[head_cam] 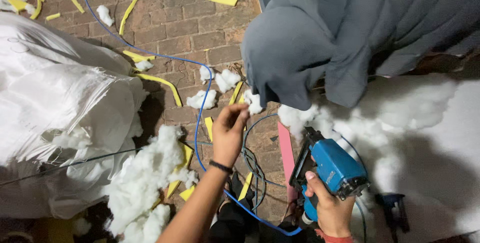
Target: The person stuffs white fiberfill into the armrest of a gray sofa frame and holds the fabric taut while driving fasteners with a blue pneumatic nail gun. They then walk to a workbench, load a strip of nails into the tool, and reconnect the blue air hose to the nail gun.
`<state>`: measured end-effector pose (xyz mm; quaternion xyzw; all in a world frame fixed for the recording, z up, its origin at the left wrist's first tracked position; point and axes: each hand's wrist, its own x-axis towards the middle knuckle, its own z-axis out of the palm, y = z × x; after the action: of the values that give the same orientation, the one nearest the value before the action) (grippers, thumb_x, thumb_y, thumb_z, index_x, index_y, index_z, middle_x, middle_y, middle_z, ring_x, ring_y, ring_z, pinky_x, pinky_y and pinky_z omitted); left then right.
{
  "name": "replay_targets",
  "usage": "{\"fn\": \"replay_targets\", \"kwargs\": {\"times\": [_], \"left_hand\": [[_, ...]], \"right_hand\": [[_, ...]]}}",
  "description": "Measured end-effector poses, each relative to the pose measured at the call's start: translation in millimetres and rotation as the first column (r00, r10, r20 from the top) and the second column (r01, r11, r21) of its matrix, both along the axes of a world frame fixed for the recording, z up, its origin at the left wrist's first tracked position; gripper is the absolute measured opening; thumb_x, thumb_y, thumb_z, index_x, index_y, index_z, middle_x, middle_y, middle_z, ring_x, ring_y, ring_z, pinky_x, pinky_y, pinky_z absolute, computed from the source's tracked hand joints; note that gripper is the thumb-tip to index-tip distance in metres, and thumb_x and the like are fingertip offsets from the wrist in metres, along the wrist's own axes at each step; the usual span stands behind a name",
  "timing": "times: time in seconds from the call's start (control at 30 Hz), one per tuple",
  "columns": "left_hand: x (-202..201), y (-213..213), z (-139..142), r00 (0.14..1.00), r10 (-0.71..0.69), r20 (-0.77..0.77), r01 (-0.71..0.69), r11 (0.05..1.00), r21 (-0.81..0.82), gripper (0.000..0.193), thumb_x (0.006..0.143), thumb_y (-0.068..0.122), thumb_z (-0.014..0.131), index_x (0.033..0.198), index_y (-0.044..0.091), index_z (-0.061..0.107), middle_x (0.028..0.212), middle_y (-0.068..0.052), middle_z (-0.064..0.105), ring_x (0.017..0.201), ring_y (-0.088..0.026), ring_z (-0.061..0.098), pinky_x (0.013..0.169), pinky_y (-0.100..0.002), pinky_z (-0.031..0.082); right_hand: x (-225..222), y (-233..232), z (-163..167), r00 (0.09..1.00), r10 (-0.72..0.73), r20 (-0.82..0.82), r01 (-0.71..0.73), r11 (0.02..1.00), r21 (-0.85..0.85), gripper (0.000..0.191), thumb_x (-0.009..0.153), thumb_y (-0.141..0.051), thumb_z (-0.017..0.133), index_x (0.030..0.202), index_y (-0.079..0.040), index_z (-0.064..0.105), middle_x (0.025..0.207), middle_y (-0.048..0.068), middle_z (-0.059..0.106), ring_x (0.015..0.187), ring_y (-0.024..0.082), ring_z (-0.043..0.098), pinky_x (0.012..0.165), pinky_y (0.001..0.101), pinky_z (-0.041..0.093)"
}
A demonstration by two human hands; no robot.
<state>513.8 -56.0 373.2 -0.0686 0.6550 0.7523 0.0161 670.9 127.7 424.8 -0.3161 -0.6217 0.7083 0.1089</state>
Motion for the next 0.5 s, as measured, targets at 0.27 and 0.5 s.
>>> {"fn": "replay_targets", "kwargs": {"times": [0.27, 0.5], "left_hand": [[-22, 35, 55, 0.907, -0.171, -0.384, -0.092, 0.81, -0.579, 0.068, 0.074, 0.025, 0.091, 0.125, 0.001, 0.053, 0.113, -0.019, 0.063, 0.104, -0.032, 0.064, 0.089, -0.04, 0.053], [-16, 75, 38, 0.98, 0.156, 0.127, -0.161, 0.987, 0.023, 0.045, 0.084, 0.026, 0.084, 0.116, 0.001, 0.066, 0.099, -0.004, 0.069, 0.082, -0.01, 0.062, 0.073, -0.026, 0.053]], "right_hand": [[-32, -58, 28, 0.974, -0.209, -0.085, 0.188, 0.96, -0.21, 0.045, 0.088, -0.002, 0.07, 0.132, -0.001, 0.064, 0.082, 0.003, 0.061, 0.063, 0.012, 0.055, 0.058, 0.0341, 0.052], [-30, -67, 13, 0.977, -0.214, -0.012, 0.211, 0.971, -0.11, 0.024, 0.094, -0.006, 0.069, 0.111, 0.006, 0.058, 0.075, 0.006, 0.059, 0.067, 0.016, 0.058, 0.068, 0.0332, 0.05]]}}
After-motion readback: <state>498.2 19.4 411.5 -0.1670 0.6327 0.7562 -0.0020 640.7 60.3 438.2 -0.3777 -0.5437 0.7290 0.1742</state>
